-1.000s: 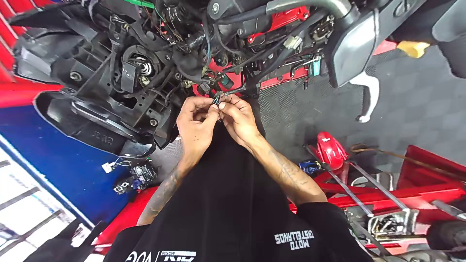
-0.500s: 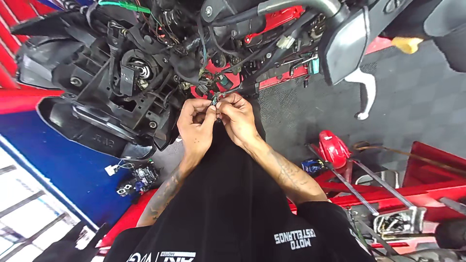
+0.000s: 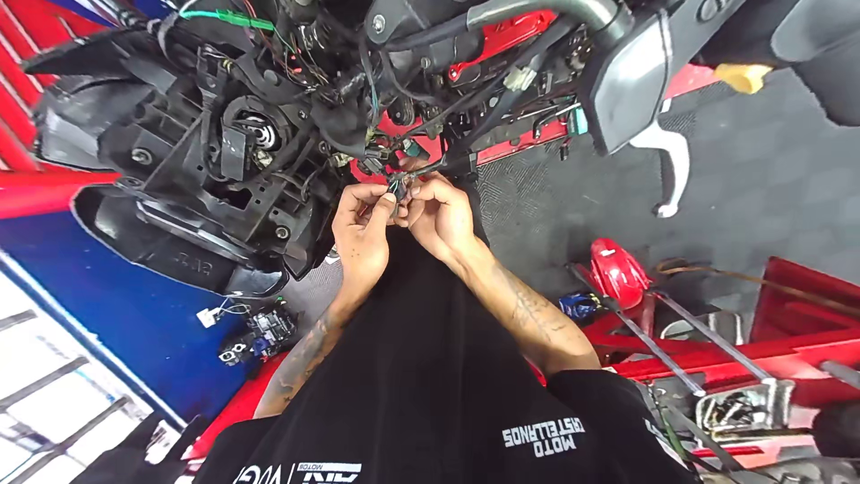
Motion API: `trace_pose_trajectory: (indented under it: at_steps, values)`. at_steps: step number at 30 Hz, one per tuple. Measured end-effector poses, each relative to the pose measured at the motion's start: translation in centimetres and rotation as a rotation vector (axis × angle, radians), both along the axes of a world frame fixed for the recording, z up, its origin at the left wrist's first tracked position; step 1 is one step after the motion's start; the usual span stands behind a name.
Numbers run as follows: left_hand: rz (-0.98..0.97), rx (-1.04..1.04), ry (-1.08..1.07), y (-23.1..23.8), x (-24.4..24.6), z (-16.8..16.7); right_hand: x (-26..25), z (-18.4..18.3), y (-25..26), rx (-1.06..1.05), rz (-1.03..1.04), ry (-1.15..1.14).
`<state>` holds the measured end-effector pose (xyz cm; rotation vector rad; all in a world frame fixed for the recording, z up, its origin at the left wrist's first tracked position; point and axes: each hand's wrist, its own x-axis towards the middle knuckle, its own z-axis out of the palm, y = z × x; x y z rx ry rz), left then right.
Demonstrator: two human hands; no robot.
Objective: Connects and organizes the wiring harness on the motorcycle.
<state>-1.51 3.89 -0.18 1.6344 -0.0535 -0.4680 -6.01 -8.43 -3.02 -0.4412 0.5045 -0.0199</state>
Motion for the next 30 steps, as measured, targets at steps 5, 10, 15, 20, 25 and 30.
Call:
trace_pose_trajectory:
  at_steps: [5, 10, 15, 20, 25, 30]
  values:
    - [0.007, -0.027, -0.02, 0.1, -0.1, -0.1, 0.0, -0.2, -0.1, -0.09, 0.002, -0.096]
    - [0.028, 0.004, -0.106, 0.0, 0.1, 0.2, -1.0, 0.1, -0.3, -0.387, -0.051, -0.094]
    - [0.006, -0.009, -0.139, 0.1, 0.1, -0.1, -0.9, 1.2, -0.5, -0.595, -0.024, -0.004]
    - [-0.03, -0.004, -0.123, 0.5, 0.4, 0.1, -0.8, 1.1, -0.9, -0.579, -0.014, 0.011]
    - [-0.037, 0.006, -0.059, 0.4, 0.3, 0.4, -1.4, 1.0, -1.3, -0.586, 0.03, -0.011]
    - [-0.073, 0.065, -0.058, 0.4, 0.6, 0.7, -1.7, 1.1, -2.1, -0.459, 0.088, -0.039]
